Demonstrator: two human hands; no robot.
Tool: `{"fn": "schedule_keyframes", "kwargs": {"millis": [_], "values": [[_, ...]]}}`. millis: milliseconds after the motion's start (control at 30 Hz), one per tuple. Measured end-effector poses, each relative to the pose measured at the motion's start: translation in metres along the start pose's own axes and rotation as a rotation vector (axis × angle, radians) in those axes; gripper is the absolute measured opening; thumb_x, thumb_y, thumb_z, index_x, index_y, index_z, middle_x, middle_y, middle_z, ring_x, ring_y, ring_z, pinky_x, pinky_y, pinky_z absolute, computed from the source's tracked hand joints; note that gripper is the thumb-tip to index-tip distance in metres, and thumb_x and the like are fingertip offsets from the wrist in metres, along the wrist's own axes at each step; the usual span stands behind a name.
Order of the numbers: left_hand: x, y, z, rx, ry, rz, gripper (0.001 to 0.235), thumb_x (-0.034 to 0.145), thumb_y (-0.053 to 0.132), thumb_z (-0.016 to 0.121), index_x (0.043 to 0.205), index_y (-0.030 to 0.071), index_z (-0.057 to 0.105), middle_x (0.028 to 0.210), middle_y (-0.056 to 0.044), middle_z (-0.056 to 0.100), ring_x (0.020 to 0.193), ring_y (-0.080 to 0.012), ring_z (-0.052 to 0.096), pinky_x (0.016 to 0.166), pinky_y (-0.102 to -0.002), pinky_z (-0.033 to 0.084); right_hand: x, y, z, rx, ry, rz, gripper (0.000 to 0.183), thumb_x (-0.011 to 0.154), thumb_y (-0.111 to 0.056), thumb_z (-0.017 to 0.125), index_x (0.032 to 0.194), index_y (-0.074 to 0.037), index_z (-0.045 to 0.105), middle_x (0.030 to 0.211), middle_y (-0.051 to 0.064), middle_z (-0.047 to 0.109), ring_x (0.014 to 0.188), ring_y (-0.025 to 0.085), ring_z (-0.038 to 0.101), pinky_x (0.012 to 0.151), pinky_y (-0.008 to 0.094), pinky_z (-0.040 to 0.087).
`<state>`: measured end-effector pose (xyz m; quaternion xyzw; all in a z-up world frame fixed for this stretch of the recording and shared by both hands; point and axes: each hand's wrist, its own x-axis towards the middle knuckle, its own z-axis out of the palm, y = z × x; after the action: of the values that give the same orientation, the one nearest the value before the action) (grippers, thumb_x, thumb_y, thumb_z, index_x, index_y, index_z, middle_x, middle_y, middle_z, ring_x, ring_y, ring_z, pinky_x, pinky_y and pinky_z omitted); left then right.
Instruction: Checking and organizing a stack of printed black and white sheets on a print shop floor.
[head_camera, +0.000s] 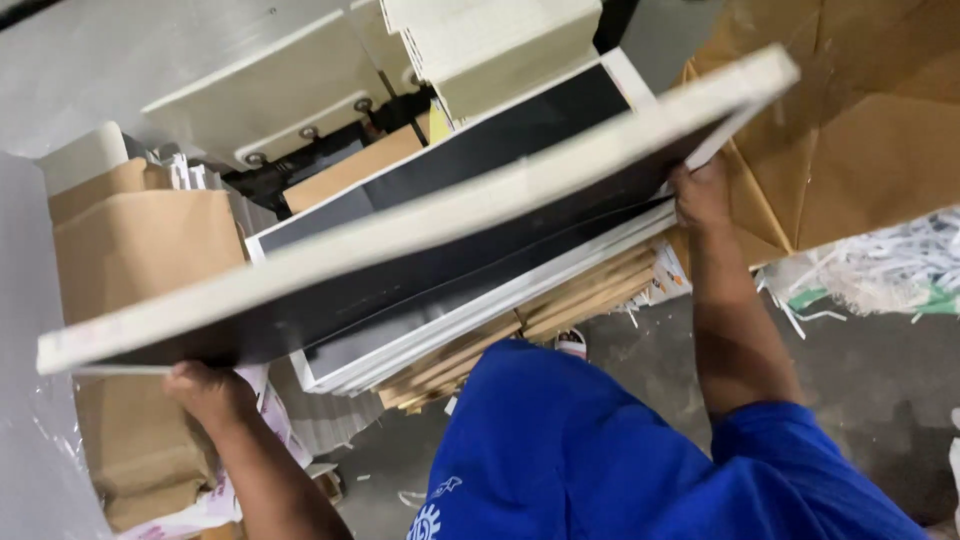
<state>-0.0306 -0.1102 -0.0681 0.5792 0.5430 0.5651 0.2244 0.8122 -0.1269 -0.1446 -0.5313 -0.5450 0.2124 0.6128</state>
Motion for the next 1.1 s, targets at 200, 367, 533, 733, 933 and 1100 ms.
{"fn": "schedule_keyframes", "kwargs": {"millis": [200, 367, 533, 733, 933, 1100], "values": [[0.035, 0.136, 0.022, 0.201, 0.136, -0.380, 0.068, 0.106, 0.058, 0.060, 0.117, -0.009, 0.064, 0.096, -0.014, 0.066, 0.084, -0.0249, 0.063, 0.072, -0.046, 0.050, -0.007, -0.169, 0.031, -0.013, 0.048, 0.451, 0.046, 0.106, -0.037, 0.072, 0.123, 0.004, 0.063, 0.107, 0.007, 0.064, 0.095, 0.013, 0.057, 0.085, 0.030, 0.047], [0.046, 0.067, 0.036, 0.970, -0.175, -0.442, 0.080, 0.101, 0.069, 0.068, 0.119, -0.008, 0.070, 0.110, -0.037, 0.065, 0.104, -0.0522, 0.061, 0.084, -0.057, 0.045, 0.005, -0.167, 0.057, -0.262, -0.096, 0.511, 0.052, 0.101, -0.041, 0.073, 0.128, 0.003, 0.066, 0.111, 0.009, 0.071, 0.102, 0.017, 0.065, 0.089, 0.033, 0.050], [0.055, 0.104, 0.055, 1.118, -0.269, -0.712, 0.082, 0.102, 0.070, 0.058, 0.115, -0.009, 0.075, 0.124, -0.035, 0.068, 0.119, -0.0503, 0.062, 0.106, -0.057, 0.045, 0.012, -0.183, 0.063, -0.474, -0.177, 0.802, 0.062, 0.094, -0.055, 0.069, 0.119, 0.003, 0.071, 0.103, 0.018, 0.076, 0.095, 0.027, 0.073, 0.086, 0.040, 0.054], [0.071, 0.217, 0.216, 0.405, -0.171, 0.040, 0.035, 0.101, 0.028, 0.076, 0.117, -0.002, 0.065, 0.118, -0.019, 0.066, 0.113, -0.0324, 0.065, 0.097, -0.043, 0.053, 0.014, -0.182, 0.062, -0.590, -0.161, 0.809, 0.069, 0.092, -0.060, 0.070, 0.118, 0.004, 0.071, 0.105, 0.023, 0.075, 0.097, 0.035, 0.073, 0.089, 0.043, 0.054], [0.043, 0.243, 0.467, -0.229, -0.534, 0.116, 0.031, 0.093, 0.028, 0.080, 0.086, 0.003, 0.063, 0.070, -0.005, 0.062, 0.064, -0.0141, 0.057, 0.063, -0.030, 0.049, 0.001, -0.163, 0.056, -0.597, -0.170, 0.692, 0.079, 0.092, -0.067, 0.067, 0.127, 0.004, 0.066, 0.110, 0.024, 0.073, 0.106, 0.036, 0.070, 0.094, 0.044, 0.050], [0.026, 0.220, 0.555, -0.229, -0.563, 0.097, 0.032, 0.093, 0.025, 0.078, 0.075, 0.003, 0.063, 0.063, -0.005, 0.063, 0.058, -0.0123, 0.055, 0.059, -0.030, 0.047, 0.002, -0.170, 0.061, -0.699, -0.161, 0.789, 0.084, 0.090, -0.072, 0.066, 0.123, 0.006, 0.067, 0.110, 0.027, 0.072, 0.105, 0.038, 0.069, 0.094, 0.046, 0.051]]}}
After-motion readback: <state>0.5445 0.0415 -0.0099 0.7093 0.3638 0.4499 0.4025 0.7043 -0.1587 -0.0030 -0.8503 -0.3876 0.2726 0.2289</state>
